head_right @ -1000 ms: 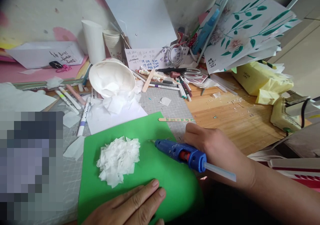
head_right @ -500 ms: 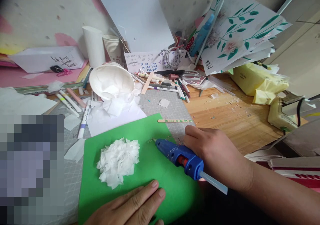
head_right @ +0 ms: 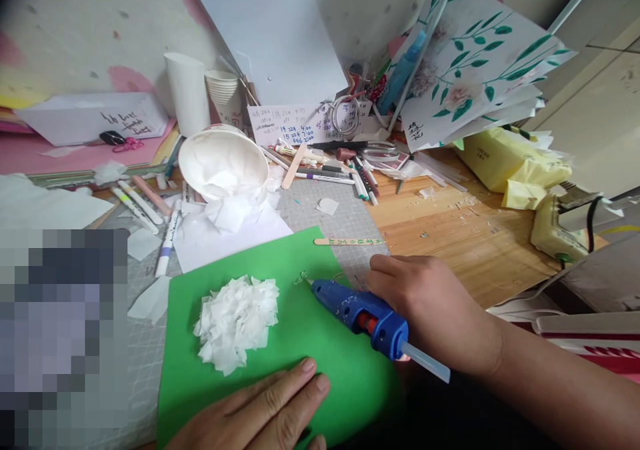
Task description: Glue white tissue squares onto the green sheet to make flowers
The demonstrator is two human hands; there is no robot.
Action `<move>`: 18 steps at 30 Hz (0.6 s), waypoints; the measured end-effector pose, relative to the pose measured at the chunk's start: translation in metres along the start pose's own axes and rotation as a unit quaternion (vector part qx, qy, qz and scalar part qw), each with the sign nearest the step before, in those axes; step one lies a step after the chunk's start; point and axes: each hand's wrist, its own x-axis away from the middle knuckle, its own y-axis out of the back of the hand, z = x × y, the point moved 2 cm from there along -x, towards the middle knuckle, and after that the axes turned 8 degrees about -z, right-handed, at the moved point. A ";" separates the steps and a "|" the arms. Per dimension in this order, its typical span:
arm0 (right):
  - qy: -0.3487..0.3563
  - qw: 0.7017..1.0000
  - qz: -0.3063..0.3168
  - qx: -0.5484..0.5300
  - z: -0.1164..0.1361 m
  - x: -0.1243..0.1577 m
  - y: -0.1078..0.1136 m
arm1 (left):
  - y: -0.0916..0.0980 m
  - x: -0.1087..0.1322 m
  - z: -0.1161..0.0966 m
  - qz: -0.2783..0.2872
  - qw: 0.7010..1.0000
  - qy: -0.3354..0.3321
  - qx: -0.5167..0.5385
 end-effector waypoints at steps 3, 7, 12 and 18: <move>0.007 0.998 0.049 -0.024 0.006 -0.001 0.001 | 0.000 0.001 -0.001 -0.003 1.000 -0.004 -0.001; 0.009 0.999 0.048 -0.018 0.009 -0.002 0.001 | 0.001 0.002 -0.002 0.002 1.000 0.010 -0.001; 0.019 0.999 0.013 0.026 0.005 0.000 -0.003 | 0.003 0.001 -0.002 0.009 1.000 0.016 0.007; -0.012 0.998 0.055 -0.013 0.007 -0.002 0.001 | 0.004 -0.002 -0.001 -0.003 1.000 0.025 0.008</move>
